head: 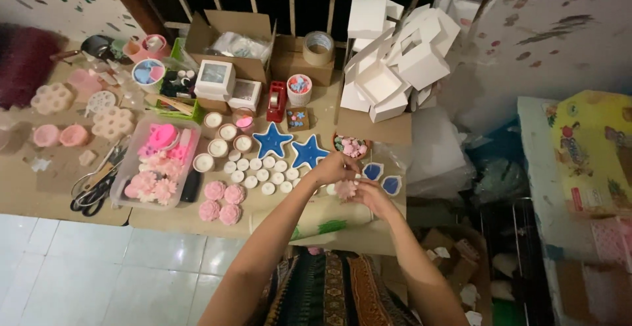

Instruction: The recorder prepares wax, uses molds, and assembles wicks to create flower-shaped candles.

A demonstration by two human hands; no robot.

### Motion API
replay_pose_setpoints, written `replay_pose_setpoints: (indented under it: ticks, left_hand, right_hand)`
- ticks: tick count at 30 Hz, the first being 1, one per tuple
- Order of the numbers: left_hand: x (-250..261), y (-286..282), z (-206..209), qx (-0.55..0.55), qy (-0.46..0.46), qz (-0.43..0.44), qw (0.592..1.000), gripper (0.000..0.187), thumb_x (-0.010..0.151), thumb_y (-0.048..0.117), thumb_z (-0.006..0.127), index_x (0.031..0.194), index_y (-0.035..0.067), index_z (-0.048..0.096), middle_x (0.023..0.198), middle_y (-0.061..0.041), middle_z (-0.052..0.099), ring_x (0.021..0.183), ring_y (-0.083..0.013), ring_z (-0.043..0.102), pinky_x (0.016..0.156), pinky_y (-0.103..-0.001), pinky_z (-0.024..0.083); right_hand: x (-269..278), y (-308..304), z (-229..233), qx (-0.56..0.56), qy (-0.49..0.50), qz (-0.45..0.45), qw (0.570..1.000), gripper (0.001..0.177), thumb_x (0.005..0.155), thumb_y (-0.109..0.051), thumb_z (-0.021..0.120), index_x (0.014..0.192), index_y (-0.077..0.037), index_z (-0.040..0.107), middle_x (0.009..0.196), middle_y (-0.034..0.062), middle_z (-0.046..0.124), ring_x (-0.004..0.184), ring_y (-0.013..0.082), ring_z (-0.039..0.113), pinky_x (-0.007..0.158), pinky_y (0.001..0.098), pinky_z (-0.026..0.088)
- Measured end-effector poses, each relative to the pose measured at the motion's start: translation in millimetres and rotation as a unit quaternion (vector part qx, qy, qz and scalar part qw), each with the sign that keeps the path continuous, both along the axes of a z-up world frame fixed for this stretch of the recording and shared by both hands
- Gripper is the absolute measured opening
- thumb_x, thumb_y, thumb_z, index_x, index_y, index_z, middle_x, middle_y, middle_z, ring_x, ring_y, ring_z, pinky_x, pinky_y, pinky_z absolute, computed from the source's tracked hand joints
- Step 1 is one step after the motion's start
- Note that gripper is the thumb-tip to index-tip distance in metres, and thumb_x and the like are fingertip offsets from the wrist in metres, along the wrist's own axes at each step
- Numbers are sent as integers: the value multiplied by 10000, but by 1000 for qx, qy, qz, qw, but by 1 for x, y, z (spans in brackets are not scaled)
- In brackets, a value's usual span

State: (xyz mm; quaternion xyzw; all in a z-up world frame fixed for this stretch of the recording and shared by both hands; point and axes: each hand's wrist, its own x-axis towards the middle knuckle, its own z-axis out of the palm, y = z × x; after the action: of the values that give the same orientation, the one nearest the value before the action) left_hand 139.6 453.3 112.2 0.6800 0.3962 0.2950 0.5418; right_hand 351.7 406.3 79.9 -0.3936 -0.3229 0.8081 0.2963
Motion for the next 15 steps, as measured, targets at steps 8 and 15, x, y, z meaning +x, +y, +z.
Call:
replay_pose_setpoints:
  ticks: [8, 15]
  left_hand:
    - [4, -3, 3, -5, 31, 43, 999, 132, 796, 77, 756, 919, 64, 799, 776, -53, 769, 664, -119, 701, 638, -291, 567]
    - [10, -7, -15, 58, -16, 23, 998, 97, 856, 66, 728, 945, 57, 765, 796, -35, 761, 710, -107, 682, 664, -297, 562]
  right_hand:
    - [16, -7, -32, -5, 20, -12, 1000, 508, 1026, -374, 466, 1316, 22, 601, 1264, 163, 686, 1164, 279, 673, 1035, 468, 527]
    - [11, -18, -11, 44, -38, 13, 998, 492, 1048, -348, 509, 1371, 18, 570, 1321, 192, 640, 1190, 289, 652, 1054, 478, 515]
